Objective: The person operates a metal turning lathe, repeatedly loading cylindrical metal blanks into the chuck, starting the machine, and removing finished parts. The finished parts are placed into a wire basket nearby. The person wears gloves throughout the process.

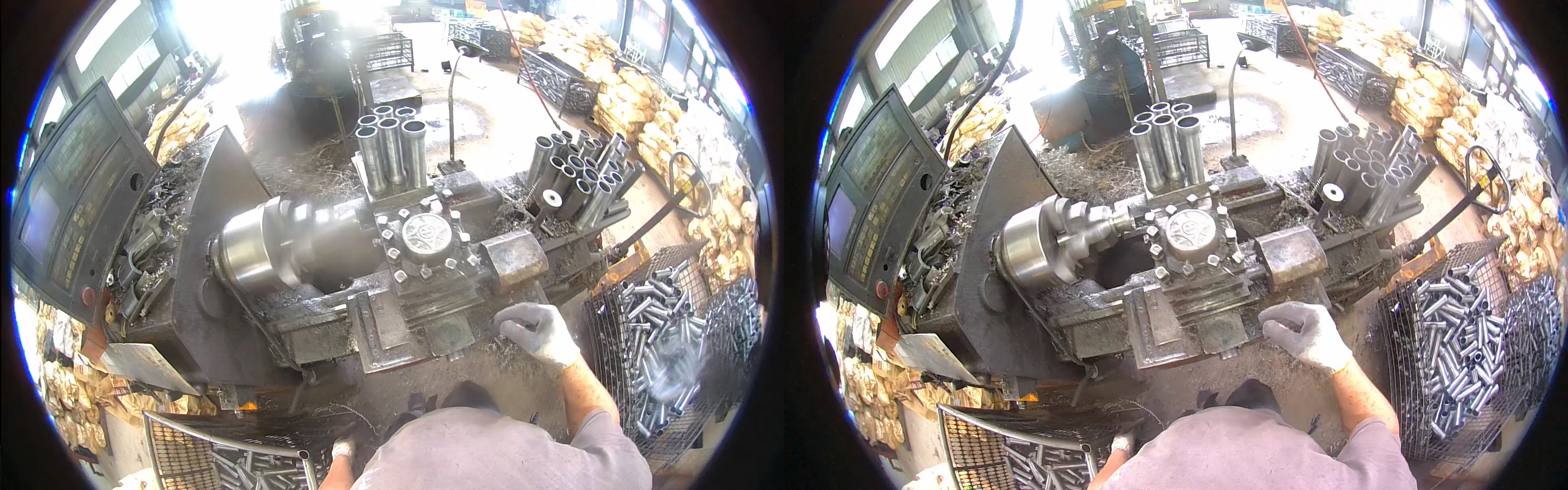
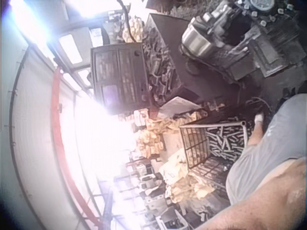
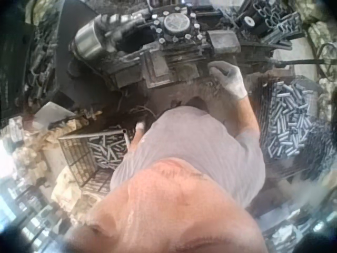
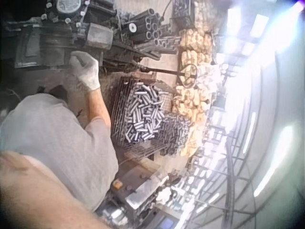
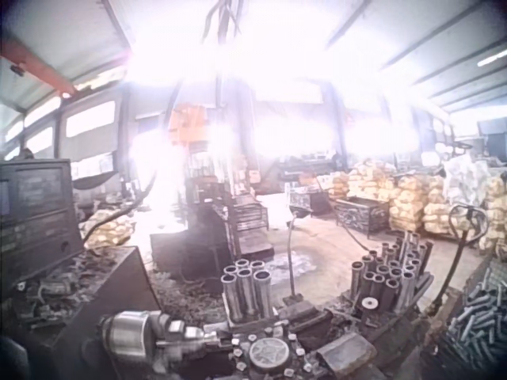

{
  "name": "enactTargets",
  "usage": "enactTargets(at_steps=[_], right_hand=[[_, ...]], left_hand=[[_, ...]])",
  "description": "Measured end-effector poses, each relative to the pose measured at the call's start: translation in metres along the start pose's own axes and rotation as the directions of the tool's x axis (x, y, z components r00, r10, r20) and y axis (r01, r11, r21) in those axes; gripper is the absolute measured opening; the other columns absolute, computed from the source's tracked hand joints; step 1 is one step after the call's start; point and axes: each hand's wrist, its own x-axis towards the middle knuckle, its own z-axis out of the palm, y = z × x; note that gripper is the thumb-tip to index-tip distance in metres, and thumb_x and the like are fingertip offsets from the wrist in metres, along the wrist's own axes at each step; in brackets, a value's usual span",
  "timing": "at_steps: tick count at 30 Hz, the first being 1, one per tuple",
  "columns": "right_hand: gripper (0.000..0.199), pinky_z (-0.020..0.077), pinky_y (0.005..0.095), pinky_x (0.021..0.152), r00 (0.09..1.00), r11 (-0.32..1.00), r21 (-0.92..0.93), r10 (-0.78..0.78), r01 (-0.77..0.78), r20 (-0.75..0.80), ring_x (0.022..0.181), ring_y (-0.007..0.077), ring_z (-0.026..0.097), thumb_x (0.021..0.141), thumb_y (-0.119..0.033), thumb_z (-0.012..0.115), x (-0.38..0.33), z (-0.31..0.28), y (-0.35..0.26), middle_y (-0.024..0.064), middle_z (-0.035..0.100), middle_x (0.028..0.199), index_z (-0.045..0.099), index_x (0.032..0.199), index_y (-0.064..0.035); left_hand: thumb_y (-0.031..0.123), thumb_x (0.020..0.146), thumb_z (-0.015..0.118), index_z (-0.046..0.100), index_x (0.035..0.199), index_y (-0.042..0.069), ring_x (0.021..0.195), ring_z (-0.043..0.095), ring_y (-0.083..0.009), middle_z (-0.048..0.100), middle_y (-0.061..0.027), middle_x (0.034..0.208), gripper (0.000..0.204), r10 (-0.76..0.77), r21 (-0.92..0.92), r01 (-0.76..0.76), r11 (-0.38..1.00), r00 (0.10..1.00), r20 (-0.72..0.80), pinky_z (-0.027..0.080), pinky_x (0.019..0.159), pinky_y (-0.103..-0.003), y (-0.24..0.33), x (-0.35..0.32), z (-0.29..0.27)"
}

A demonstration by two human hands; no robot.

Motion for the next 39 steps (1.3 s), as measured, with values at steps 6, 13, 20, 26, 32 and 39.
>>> enactTargets(at_steps=[6, 13, 20, 26, 32, 39], right_hand=[[0.028, 0.0631, 0.0318, 0.085, 0.869, 0.871, -0.048, -0.481, 0.489, 0.117, 0.096, 0.0193, 0.080, 0.090, -0.007, 0.081, 0.087, -0.005, -0.073, 0.0128, 0.082, 0.103, 0.078, 0.117, -0.0042], [0.044, 0.0614, 0.0364, 0.078, 0.649, 0.658, -0.067, -0.711, 0.750, 0.271, 0.086, 0.0244, 0.077, 0.091, -0.020, 0.079, 0.226, 0.036, -0.120, 0.0146, 0.078, 0.102, 0.069, 0.130, -0.0020], [0.094, 0.0581, 0.0448, 0.098, 0.696, 0.631, -0.415, -0.290, 0.655, 0.657, 0.112, 0.0408, 0.074, 0.073, -0.049, 0.087, 0.345, 0.121, -0.146, 0.0277, 0.075, 0.123, 0.057, 0.146, 0.0023], [0.061, 0.0605, 0.0401, 0.084, 0.566, 0.517, -0.430, -0.134, 0.740, 0.813, 0.094, 0.0283, 0.077, 0.068, -0.044, 0.093, 0.404, 0.199, -0.103, 0.0176, 0.081, 0.102, 0.080, 0.108, -0.0005], [0.052, 0.0599, 0.0485, 0.096, 0.232, 0.806, -0.361, 0.283, 0.469, 0.931, 0.110, 0.0310, 0.074, 0.080, -0.041, 0.089, 0.476, 0.191, -0.086, 0.0112, 0.075, 0.132, 0.080, 0.121, -0.0102], [0.058, 0.0588, 0.0404, 0.080, 0.448, 0.504, -0.368, -0.042, 0.781, 0.893, 0.087, 0.0275, 0.077, 0.070, -0.052, 0.089, 0.428, 0.161, -0.089, 0.0147, 0.081, 0.095, 0.082, 0.099, -0.0027]], left_hand=[[0.055, 0.092, 0.073, 0.065, 0.142, -0.004, 0.126, 0.065, -0.0315, 0.071, -0.0172, 0.139, 0.078, -0.158, -0.410, 0.116, 0.905, 0.985, -0.070, 0.049, 0.107, -0.041, 0.011, 0.008, 0.001], [0.018, 0.097, 0.058, 0.073, 0.127, 0.009, 0.117, 0.072, -0.0381, 0.076, -0.0239, 0.121, 0.035, 0.445, 0.612, -0.371, 0.699, 0.895, 0.033, 0.057, 0.101, -0.050, -0.010, 0.028, 0.025], [0.046, 0.097, 0.061, 0.072, 0.130, 0.001, 0.126, 0.066, -0.0474, 0.071, -0.0303, 0.129, 0.057, -0.298, -0.186, 0.265, 0.946, 0.936, -0.187, 0.052, 0.106, -0.052, 0.018, -0.039, 0.054], [0.051, 0.096, 0.062, 0.070, 0.130, -0.006, 0.131, 0.064, -0.0447, 0.071, -0.0310, 0.132, 0.067, -0.285, -0.319, 0.221, 0.922, 0.943, -0.170, 0.050, 0.109, -0.048, 0.004, -0.060, 0.047], [0.033, 0.096, 0.067, 0.071, 0.114, -0.002, 0.114, 0.071, -0.0465, 0.076, -0.0276, 0.116, 0.040, -0.086, -0.275, -0.061, 0.960, 0.867, -0.491, 0.056, 0.097, -0.052, 0.095, -0.098, -0.024], [0.025, 0.096, 0.071, 0.055, 0.146, -0.004, 0.140, 0.050, -0.0508, 0.057, -0.0291, 0.147, 0.060, 0.597, 0.560, -0.573, 0.598, -0.147, -0.789, 0.033, 0.124, -0.061, 0.412, -0.062, -0.313]])
